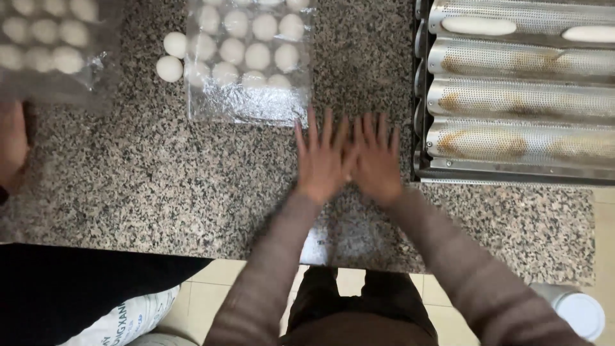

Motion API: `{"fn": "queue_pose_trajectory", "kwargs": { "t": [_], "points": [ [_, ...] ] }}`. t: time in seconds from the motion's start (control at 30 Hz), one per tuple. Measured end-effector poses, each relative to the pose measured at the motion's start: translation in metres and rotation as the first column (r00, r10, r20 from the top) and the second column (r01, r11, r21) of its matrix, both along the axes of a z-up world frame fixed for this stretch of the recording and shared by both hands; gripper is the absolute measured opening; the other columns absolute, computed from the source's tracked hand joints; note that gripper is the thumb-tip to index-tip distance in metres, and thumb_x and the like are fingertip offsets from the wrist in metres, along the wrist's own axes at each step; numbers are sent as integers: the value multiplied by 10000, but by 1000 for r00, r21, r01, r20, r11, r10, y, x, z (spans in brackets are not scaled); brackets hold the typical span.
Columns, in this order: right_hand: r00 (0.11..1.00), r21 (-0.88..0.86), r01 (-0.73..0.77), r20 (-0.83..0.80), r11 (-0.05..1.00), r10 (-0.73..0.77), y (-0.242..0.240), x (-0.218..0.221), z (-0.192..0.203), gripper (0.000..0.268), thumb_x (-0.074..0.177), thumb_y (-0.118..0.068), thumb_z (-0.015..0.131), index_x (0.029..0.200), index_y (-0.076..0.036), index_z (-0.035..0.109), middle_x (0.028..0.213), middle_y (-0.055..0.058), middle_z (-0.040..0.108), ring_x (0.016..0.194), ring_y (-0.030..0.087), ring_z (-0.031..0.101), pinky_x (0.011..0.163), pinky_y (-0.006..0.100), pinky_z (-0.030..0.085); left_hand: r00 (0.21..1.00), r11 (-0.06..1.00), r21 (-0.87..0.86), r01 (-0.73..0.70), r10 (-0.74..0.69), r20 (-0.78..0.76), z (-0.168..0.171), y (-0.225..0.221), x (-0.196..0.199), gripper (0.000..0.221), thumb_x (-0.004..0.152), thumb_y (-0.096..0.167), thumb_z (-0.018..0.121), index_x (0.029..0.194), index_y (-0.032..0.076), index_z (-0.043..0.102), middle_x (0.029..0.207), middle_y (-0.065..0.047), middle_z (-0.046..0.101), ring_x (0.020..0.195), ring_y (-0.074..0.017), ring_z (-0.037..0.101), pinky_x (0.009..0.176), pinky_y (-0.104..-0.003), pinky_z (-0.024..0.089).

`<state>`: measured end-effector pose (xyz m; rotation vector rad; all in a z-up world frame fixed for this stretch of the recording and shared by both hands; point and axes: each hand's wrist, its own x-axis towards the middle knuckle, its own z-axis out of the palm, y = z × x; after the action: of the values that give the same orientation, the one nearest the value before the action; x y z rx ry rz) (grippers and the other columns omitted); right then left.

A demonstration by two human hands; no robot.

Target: Shaping small dough balls into elongated loaves and placing them onto a baguette baking tray.

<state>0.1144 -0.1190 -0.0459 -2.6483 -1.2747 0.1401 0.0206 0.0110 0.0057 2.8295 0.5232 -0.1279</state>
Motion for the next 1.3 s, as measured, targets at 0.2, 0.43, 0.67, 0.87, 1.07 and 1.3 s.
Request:
{"fn": "queue_pose_trajectory", "kwargs": {
  "t": [0.2, 0.43, 0.67, 0.87, 1.07, 1.3],
  "points": [
    [992, 20, 112, -65, 994, -110, 11, 2, 5, 706, 1271, -490, 329, 1859, -114, 223, 1931, 126, 142, 1759, 471, 86, 1362, 778, 14, 998, 997, -17, -69, 69, 12, -13, 0, 11, 808, 1211, 684, 173, 1841, 187, 273, 1929, -157, 127, 1775, -421, -15, 1402, -667, -98],
    [898, 246, 8, -429, 969, 101, -130, -76, 37, 975, 1050, -459, 747, 1820, -83, 281, 1791, 238, 410, 1671, 483, 325, 1397, 600, 157, 931, 934, -313, 171, -49, 362, -20, -57, -130, 839, 1131, 541, 661, 1778, 72, 404, 1721, -239, 517, 1621, -466, 430, 1328, -634, 294],
    [939, 123, -233, -229, 965, 256, -134, -41, 43, 771, 947, -474, 861, 1607, -156, 620, 1414, 58, 695, 1348, 304, 640, 1169, 491, 478, 946, 981, -134, 142, -94, 311, -22, -41, -138, 702, 949, 358, 855, 1577, 124, 647, 1570, -122, 595, 1453, -360, 507, 1125, -512, 402],
    [862, 115, -416, -266, 902, 432, -126, -23, 29, 321, 987, -433, 806, 1176, -175, 779, 1188, 67, 674, 1105, 335, 676, 932, 483, 555, 962, 941, -327, 82, 11, 274, 5, -72, -118, 336, 970, 202, 815, 1291, 105, 812, 1582, -130, 604, 1617, -463, 407, 1299, -681, 292],
    [708, 325, -362, -514, 874, 484, -170, 45, 105, 370, 986, -422, 862, 1243, -167, 783, 1158, 51, 769, 1083, 277, 765, 927, 404, 551, 978, 692, -721, 42, 118, 170, 50, -91, -75, 394, 982, 229, 834, 1367, 144, 819, 1478, -44, 752, 1451, -286, 562, 1193, -443, 429],
    [598, 52, -248, -777, 967, 195, -230, 151, 178, 375, 1056, -418, 740, 1389, -248, 770, 1170, -37, 848, 945, 153, 780, 806, 341, 536, 978, 619, -773, 139, 37, 206, 88, -150, 37, 580, 968, 202, 823, 1531, 138, 701, 1486, -67, 791, 1237, -184, 766, 1075, -324, 566]
  ]
}}
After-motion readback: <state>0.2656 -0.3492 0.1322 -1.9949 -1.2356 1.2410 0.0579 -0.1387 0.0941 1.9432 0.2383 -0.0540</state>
